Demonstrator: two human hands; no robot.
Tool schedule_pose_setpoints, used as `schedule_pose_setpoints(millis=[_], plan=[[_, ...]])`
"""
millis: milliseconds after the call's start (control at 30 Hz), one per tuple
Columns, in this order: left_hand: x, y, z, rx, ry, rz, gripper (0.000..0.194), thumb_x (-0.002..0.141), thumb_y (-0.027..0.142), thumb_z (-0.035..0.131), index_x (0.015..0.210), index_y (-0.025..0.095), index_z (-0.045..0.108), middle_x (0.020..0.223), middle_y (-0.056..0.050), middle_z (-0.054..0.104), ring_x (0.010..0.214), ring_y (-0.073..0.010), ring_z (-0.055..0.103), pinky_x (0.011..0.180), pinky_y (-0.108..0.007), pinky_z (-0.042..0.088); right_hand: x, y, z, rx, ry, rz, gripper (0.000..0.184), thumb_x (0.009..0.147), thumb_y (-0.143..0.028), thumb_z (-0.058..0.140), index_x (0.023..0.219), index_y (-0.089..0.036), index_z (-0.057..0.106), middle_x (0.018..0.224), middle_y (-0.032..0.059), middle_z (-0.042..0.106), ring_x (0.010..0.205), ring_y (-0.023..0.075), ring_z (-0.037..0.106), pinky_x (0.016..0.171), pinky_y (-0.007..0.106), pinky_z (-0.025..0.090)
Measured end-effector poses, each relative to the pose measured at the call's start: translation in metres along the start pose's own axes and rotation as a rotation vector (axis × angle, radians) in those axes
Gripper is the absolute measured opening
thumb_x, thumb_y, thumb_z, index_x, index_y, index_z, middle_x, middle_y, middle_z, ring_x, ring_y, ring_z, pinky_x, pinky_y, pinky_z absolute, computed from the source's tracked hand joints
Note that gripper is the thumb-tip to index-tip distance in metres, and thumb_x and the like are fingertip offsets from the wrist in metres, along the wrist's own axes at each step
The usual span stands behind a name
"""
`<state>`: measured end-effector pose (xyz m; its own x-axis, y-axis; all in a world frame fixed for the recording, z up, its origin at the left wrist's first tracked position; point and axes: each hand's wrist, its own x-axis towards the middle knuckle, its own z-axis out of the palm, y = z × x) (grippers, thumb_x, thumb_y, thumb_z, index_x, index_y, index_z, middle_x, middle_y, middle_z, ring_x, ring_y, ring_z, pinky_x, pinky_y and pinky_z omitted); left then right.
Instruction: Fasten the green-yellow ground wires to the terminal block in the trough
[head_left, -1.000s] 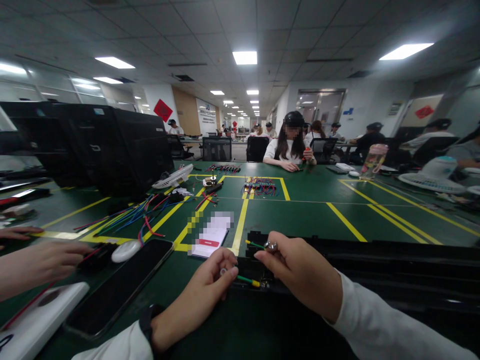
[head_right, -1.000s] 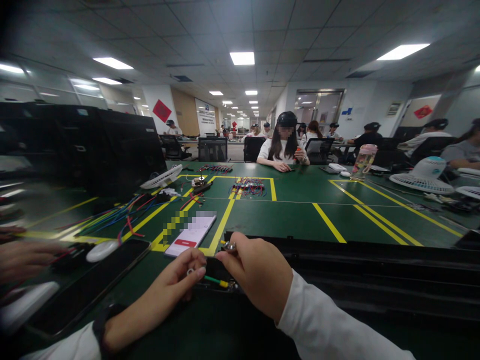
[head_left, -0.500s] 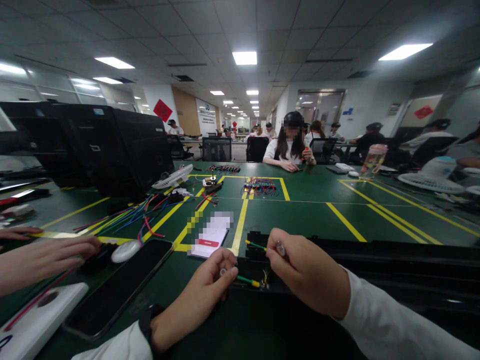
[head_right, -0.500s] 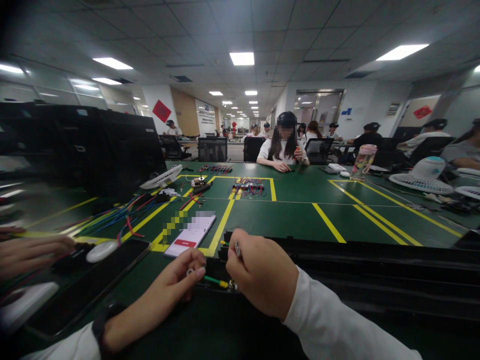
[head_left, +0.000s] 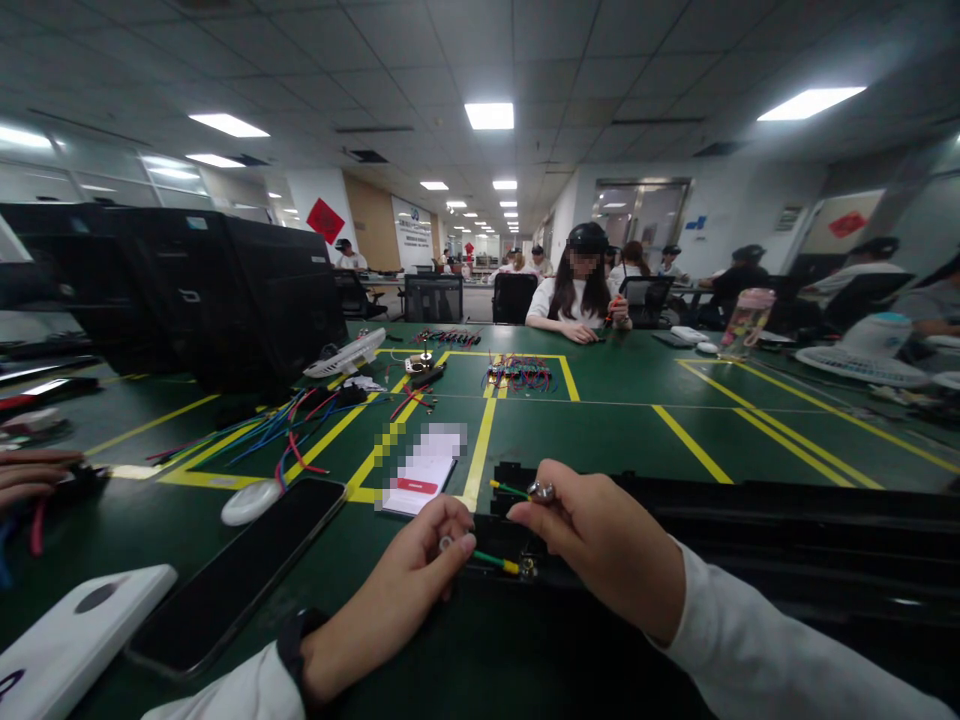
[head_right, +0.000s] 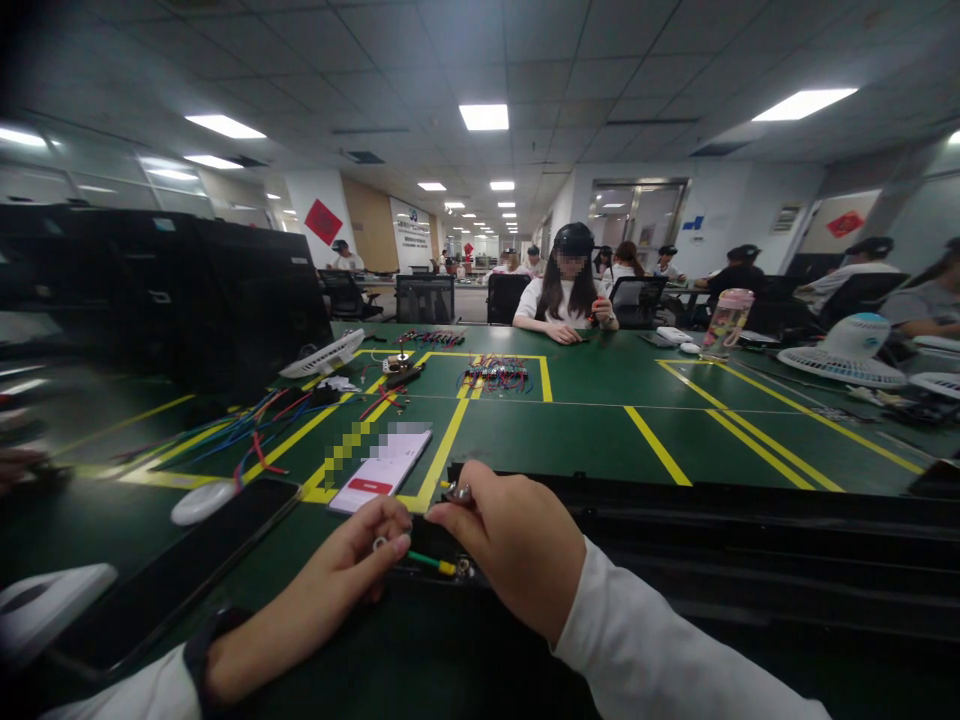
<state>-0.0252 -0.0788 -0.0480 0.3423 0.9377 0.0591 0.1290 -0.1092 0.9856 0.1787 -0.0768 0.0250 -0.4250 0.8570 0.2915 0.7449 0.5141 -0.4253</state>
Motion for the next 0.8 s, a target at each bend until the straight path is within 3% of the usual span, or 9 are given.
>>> schedule_pose_setpoints(millis=[800], plan=[[0.0016, -0.0008, 0.0007, 0.026, -0.016, -0.014, 0.015, 0.086, 0.034, 0.047, 0.092, 0.021, 0.044, 0.071, 0.006, 0.041, 0.054, -0.0070, 0.039, 0.045, -0.017, 0.036, -0.0022, 0.0011, 0.0038, -0.033, 0.031, -0.048, 0.021, 0.087, -0.034, 0.045, 0.073, -0.020, 0.041, 0.056, -0.0061, 0.048, 0.050, 0.0092, 0.043, 0.048, 0.024, 0.017]])
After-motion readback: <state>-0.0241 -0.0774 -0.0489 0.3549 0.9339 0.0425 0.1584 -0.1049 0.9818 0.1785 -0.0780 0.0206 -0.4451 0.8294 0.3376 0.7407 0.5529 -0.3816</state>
